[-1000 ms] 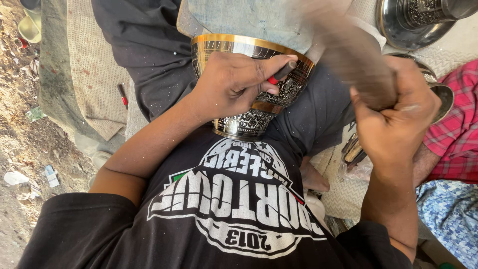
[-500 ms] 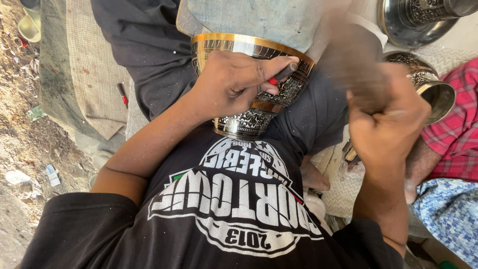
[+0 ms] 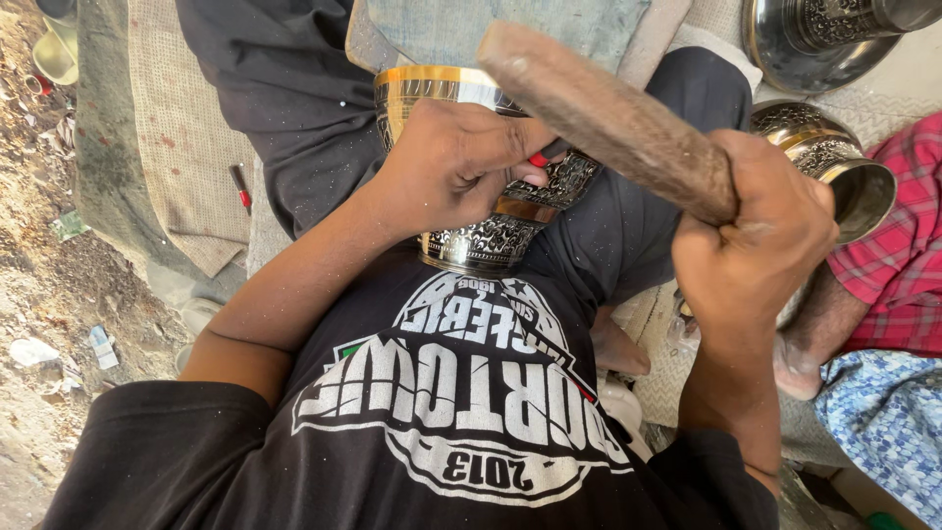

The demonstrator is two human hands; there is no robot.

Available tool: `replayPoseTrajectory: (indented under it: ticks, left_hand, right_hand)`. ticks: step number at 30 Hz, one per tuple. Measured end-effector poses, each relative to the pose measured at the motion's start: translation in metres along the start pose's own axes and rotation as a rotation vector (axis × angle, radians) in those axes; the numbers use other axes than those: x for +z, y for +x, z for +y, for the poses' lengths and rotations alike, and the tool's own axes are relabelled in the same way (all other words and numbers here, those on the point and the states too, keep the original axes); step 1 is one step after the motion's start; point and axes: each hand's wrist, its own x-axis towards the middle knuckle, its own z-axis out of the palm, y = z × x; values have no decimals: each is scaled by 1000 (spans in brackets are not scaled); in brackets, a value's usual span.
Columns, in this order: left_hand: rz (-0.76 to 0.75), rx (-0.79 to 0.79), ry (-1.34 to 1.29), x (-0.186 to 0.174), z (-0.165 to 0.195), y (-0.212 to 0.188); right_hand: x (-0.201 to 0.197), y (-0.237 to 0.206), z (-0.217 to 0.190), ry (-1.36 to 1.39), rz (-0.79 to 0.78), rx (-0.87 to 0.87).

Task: The person sits on the floor with an ornate brass vessel on their lap and engraves decorative patterns into its surface, holding a chisel against the metal and striking it with a wooden mallet, repositioning the chisel around the vessel as they work.

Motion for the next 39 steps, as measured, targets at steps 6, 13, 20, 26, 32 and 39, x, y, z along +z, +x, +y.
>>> replayPoseTrajectory:
  ticks: [6,13,20,26,32,39]
  left_hand:
    - [-15,-16,28,1,1,2]
    - [-15,-7,20,1,1,2]
    - [-4,-17,9,2,1,3]
    - [-3,-22,26,3,0,4]
    - [26,-54,39,4,1,3]
    - [163,-79,88,12,7,1]
  right_hand:
    - [3,2,-3,8,3,33]
    - [11,-3,8,214,34,85]
    - [13,-5,13,387,26,177]
    - [20,-10,21,379,27,163]
    - [17,-3,36,305,16,59]
    - [-12,6,35,-139,-185,-5]
